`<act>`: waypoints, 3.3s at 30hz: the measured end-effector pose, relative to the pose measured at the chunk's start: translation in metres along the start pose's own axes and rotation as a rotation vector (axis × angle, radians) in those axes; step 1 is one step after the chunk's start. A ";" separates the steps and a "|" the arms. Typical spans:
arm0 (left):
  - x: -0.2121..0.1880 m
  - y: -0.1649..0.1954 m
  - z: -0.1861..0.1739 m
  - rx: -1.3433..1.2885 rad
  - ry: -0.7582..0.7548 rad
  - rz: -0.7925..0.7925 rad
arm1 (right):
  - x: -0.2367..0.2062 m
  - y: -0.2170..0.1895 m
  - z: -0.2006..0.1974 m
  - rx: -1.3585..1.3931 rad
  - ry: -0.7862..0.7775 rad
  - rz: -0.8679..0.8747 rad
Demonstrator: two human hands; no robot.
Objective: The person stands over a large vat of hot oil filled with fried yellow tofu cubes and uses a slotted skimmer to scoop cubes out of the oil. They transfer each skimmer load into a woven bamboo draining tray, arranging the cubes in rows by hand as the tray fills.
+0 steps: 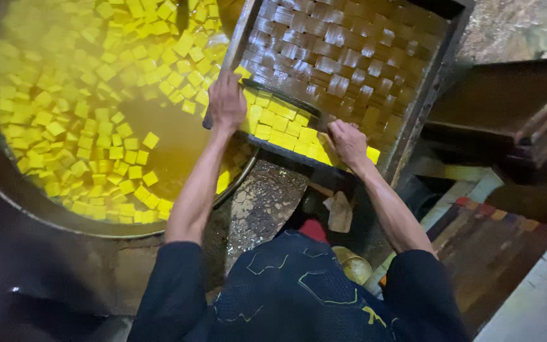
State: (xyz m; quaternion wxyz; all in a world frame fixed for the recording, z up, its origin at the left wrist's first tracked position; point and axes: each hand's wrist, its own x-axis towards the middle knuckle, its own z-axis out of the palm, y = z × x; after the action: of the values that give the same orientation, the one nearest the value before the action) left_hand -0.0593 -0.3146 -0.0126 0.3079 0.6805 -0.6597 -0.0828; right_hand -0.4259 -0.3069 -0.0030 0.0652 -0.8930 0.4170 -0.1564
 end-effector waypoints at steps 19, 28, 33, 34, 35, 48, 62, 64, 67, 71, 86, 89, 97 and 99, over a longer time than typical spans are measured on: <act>-0.216 -0.034 -0.072 0.066 0.022 -0.268 | 0.039 -0.121 0.025 0.827 0.146 0.504; -0.344 -0.068 -0.107 0.121 0.150 -0.733 | 0.087 -0.291 0.120 0.492 -0.485 0.367; -0.346 -0.074 -0.112 0.113 0.097 -0.752 | 0.120 -0.313 0.142 0.083 -0.625 0.333; -0.344 -0.074 -0.115 0.098 0.103 -0.776 | 0.136 -0.318 0.151 0.081 -0.595 0.278; -0.343 -0.075 -0.117 0.079 0.092 -0.788 | 0.155 -0.325 0.163 0.080 -0.568 0.223; -0.338 -0.085 -0.127 0.002 0.088 -0.846 | 0.264 -0.447 0.253 0.841 -0.624 0.223; -0.338 -0.071 -0.124 0.020 0.119 -0.816 | 0.136 -0.342 0.167 0.582 -0.512 0.637; -0.338 -0.071 -0.124 0.033 0.125 -0.824 | 0.147 -0.333 0.163 0.416 -0.555 0.664; -0.338 -0.072 -0.124 0.046 0.102 -0.808 | 0.174 -0.330 0.179 0.343 -0.408 0.450; -0.337 -0.072 -0.122 0.062 0.114 -0.808 | 0.226 -0.352 0.221 0.560 -0.461 0.508; -0.340 -0.040 -0.109 0.111 0.066 -0.902 | 0.168 -0.297 0.115 1.209 -0.157 0.456; -0.348 -0.028 -0.105 0.158 0.146 -0.773 | 0.100 -0.201 0.066 1.033 -0.058 0.417; -0.300 0.022 -0.090 0.125 0.340 -0.432 | -0.076 0.031 -0.094 0.351 -0.020 0.382; -0.275 0.041 -0.082 0.093 0.336 -0.405 | -0.103 0.064 -0.112 0.213 -0.059 0.393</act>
State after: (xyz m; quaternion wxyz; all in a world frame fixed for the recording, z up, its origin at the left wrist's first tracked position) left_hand -0.0833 -0.0256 -0.0064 0.3588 0.8163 -0.4527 0.0018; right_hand -0.5715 -0.2680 0.0638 0.2008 -0.7867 0.5621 -0.1576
